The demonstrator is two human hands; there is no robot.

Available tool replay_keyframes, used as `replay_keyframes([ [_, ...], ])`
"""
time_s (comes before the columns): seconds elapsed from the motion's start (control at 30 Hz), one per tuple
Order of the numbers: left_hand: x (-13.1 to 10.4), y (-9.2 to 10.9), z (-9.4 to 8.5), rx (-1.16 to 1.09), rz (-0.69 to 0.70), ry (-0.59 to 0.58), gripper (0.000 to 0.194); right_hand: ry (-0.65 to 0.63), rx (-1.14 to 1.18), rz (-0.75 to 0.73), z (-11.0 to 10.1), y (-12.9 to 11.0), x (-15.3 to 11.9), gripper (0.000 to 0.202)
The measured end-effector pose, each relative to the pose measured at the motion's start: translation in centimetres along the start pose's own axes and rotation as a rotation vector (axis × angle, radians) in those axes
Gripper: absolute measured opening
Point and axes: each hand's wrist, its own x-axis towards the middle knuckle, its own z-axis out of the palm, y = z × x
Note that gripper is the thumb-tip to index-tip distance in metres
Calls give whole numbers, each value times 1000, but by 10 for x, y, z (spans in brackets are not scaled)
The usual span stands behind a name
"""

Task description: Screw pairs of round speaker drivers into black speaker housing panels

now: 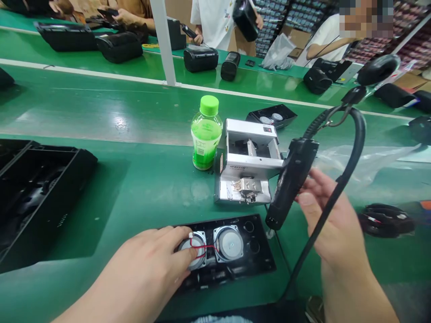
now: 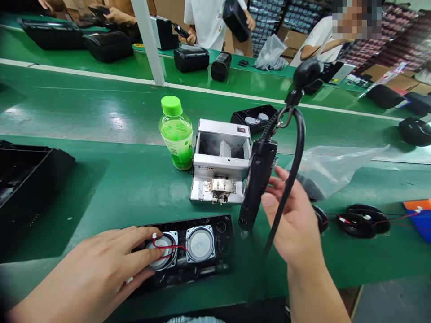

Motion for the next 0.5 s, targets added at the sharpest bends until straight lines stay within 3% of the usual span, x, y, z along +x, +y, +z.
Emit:
replay_keyframes([
  [0.1, 1, 2, -2, 6, -9, -4, 36, -133, 88, 51, 18, 8, 8, 59],
  [0.3, -4, 1, 6, -31, 4, 74, 41, 51, 279, 47, 36, 1, 10, 47],
  [0.4, -12, -5, 11, -76, -17, 113, 37, 153, 428, 41, 29, -13, 13, 41],
  [0.5, -18, -7, 9, -195, -56, 130, 28, 198, 503, 17, 11, -38, 15, 55],
])
